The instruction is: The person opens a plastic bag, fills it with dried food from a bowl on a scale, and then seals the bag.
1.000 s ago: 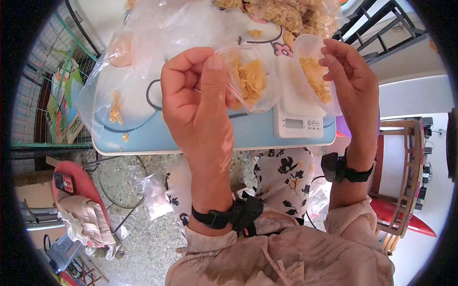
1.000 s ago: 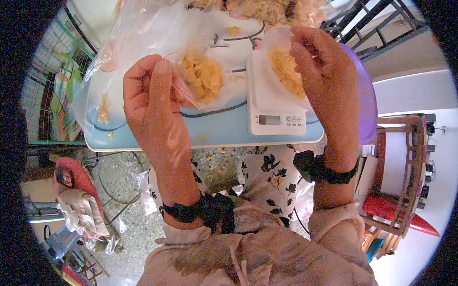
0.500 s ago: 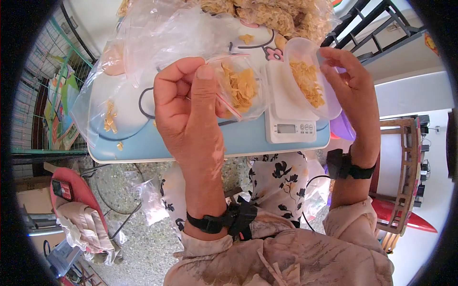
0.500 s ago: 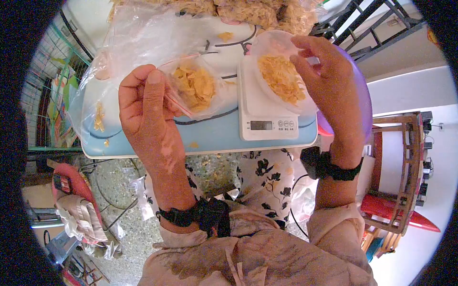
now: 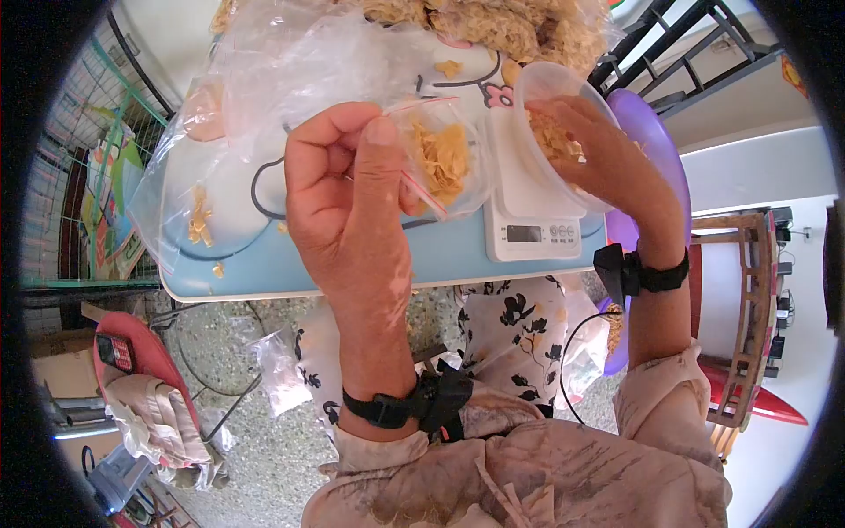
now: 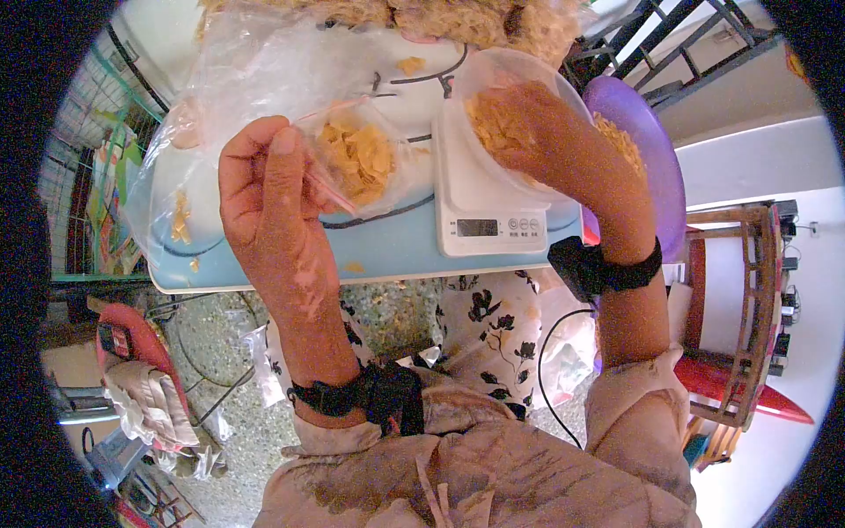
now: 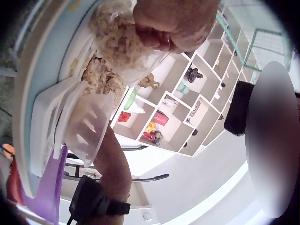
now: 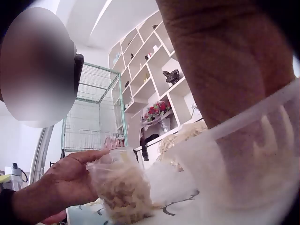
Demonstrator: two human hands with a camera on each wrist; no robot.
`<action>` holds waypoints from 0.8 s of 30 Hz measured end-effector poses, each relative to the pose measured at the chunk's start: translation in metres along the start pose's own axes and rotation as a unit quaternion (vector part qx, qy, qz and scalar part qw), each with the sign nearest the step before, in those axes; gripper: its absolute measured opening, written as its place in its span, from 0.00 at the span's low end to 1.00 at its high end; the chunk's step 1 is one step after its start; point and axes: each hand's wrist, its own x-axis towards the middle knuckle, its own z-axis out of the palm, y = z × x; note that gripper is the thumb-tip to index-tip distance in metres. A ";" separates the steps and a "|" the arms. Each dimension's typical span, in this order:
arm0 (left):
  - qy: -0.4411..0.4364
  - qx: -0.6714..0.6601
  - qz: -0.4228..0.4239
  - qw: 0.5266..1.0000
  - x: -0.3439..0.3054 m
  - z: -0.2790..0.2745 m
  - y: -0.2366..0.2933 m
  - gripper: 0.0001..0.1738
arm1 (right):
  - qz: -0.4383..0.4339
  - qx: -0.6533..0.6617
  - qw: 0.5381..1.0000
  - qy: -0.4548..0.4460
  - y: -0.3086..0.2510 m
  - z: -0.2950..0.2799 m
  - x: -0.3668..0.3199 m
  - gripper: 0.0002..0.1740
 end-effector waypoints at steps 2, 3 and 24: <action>-0.021 -0.004 0.002 1.000 0.000 0.001 -0.001 0.09 | 0.039 0.067 0.996 -0.037 -0.005 -0.003 0.003 0.25; -0.030 -0.005 -0.002 1.000 0.000 0.002 -0.002 0.09 | 0.038 0.067 0.996 -0.037 -0.007 -0.002 0.005 0.25; -0.076 -0.044 -0.061 0.994 -0.003 0.008 -0.008 0.09 | 0.301 0.594 0.735 0.131 -0.005 -0.018 0.006 0.10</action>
